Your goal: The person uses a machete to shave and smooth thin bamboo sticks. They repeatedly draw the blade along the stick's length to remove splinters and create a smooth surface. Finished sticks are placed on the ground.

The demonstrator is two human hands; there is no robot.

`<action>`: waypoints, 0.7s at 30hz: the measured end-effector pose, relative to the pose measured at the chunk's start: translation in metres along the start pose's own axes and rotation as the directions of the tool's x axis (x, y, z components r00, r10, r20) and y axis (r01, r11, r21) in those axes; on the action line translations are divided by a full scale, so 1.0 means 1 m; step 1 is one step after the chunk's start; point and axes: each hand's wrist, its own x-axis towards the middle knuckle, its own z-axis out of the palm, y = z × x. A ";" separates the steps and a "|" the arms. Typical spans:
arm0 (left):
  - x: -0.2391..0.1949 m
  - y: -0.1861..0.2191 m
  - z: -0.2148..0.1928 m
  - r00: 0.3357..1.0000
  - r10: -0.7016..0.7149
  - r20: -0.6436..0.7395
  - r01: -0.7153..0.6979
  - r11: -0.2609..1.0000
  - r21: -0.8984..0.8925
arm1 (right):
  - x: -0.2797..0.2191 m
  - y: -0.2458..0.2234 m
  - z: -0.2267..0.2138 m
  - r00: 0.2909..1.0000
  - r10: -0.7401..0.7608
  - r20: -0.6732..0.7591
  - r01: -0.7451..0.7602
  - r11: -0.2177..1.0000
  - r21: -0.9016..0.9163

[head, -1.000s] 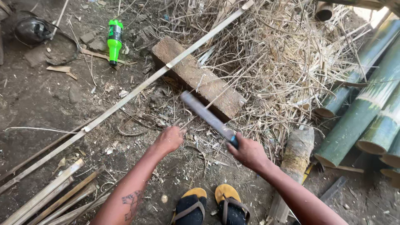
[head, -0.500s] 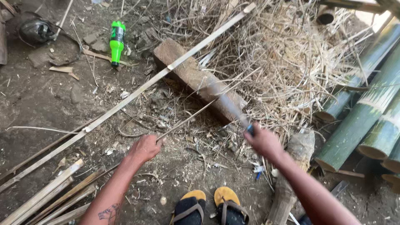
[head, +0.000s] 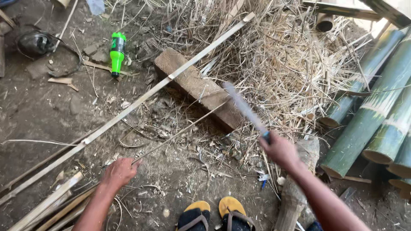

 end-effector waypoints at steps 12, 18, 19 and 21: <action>-0.051 -0.009 -0.010 0.984 -0.115 -0.138 0.141 0.970 0.196 | 0.020 0.018 -0.033 0.980 0.183 -0.079 -0.156 0.950 0.269; 0.009 0.136 -0.011 0.720 0.411 -0.560 -0.400 0.904 0.149 | 0.000 -0.003 0.057 0.993 0.079 -0.084 -0.027 0.867 0.497; 0.023 0.162 -0.010 0.840 0.357 -0.408 -0.389 0.921 0.004 | -0.003 -0.008 0.069 0.994 0.032 -0.101 0.030 0.826 0.563; 0.053 0.207 -0.004 0.823 0.407 -0.397 -0.388 0.912 0.130 | -0.010 -0.010 0.089 0.988 -0.051 -0.145 0.137 0.720 0.680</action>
